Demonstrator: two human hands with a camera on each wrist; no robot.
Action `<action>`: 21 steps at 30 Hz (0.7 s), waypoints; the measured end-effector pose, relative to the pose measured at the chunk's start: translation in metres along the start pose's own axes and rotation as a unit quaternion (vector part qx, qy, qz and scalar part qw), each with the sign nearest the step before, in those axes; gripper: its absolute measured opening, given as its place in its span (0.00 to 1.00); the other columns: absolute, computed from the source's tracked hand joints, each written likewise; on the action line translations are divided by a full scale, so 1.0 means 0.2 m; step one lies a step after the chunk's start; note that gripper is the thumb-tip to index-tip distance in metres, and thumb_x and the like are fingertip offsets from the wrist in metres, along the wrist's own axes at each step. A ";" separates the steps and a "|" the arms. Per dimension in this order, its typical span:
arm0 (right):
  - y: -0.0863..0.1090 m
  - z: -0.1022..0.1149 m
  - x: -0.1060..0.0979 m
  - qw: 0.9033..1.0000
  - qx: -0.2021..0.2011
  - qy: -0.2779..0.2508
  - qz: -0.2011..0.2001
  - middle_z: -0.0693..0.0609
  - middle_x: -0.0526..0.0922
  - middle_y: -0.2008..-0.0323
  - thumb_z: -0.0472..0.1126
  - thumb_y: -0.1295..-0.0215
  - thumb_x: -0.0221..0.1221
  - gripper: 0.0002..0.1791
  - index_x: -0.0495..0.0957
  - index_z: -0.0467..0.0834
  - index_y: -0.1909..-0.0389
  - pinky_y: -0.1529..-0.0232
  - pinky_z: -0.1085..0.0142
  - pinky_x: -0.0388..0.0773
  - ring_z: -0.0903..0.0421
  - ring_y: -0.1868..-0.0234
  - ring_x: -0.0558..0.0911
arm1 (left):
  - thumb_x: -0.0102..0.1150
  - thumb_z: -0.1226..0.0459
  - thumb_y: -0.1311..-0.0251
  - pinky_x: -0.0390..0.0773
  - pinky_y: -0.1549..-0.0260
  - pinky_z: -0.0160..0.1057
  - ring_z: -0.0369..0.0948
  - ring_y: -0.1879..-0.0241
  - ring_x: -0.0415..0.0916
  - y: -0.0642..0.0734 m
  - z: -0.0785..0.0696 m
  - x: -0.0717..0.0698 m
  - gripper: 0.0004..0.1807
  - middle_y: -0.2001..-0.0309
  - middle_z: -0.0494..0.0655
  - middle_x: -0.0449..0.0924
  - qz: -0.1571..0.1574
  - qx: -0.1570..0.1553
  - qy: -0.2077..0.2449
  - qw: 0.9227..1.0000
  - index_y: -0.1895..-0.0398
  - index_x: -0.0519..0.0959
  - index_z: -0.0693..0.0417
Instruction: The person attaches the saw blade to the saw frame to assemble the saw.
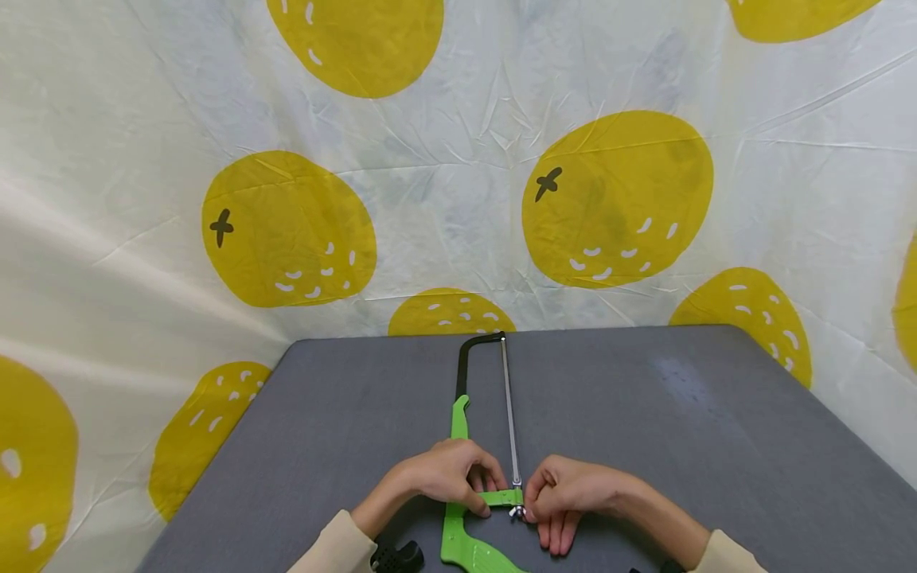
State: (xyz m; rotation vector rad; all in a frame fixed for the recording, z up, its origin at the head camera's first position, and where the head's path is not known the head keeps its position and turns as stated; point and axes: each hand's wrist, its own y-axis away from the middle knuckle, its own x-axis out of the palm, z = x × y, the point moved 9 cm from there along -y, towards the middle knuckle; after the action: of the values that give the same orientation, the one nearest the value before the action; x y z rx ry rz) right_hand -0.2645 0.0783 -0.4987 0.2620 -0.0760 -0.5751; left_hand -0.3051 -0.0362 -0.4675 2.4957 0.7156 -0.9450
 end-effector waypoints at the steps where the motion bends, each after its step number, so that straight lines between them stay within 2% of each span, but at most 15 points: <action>1: 0.00 0.00 0.00 1.000 0.001 -0.001 -0.001 0.52 0.86 0.79 0.33 0.33 0.59 0.15 0.78 0.20 0.59 0.78 0.70 0.84 0.63 0.79 0.86 | 0.77 0.67 0.49 0.82 0.67 0.27 0.23 0.70 0.80 0.00 0.00 0.00 0.16 0.67 0.30 0.86 0.000 -0.002 0.002 1.000 0.56 0.89 0.44; 4: 0.00 -0.01 0.00 1.000 0.002 -0.006 -0.001 0.51 0.86 0.79 0.32 0.34 0.58 0.14 0.78 0.21 0.59 0.78 0.70 0.84 0.64 0.79 0.86 | 0.77 0.67 0.49 0.82 0.67 0.27 0.23 0.70 0.80 0.01 0.00 0.00 0.16 0.67 0.30 0.86 -0.001 -0.005 0.005 1.000 0.56 0.89 0.44; 11: 0.00 -0.01 0.00 1.000 0.000 -0.006 -0.004 0.51 0.86 0.79 0.32 0.35 0.58 0.05 0.81 0.34 0.63 0.78 0.69 0.84 0.64 0.80 0.86 | 0.77 0.67 0.49 0.82 0.67 0.27 0.23 0.70 0.80 0.01 0.01 0.01 0.16 0.66 0.30 0.86 0.000 -0.002 0.004 1.000 0.56 0.89 0.44; 21: -0.01 0.00 0.00 1.000 0.004 -0.012 -0.004 0.51 0.86 0.79 0.32 0.35 0.58 0.04 0.80 0.36 0.64 0.78 0.70 0.84 0.64 0.80 0.86 | 0.77 0.67 0.48 0.82 0.67 0.27 0.23 0.70 0.80 0.00 0.01 0.00 0.16 0.65 0.30 0.86 0.000 -0.002 0.002 1.000 0.55 0.89 0.44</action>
State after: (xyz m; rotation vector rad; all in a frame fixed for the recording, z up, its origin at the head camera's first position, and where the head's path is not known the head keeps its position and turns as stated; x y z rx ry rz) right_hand -0.2643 0.0772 -0.4999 0.2636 -0.1003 -0.5866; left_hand -0.3053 -0.0378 -0.4692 2.4939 0.7167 -0.9380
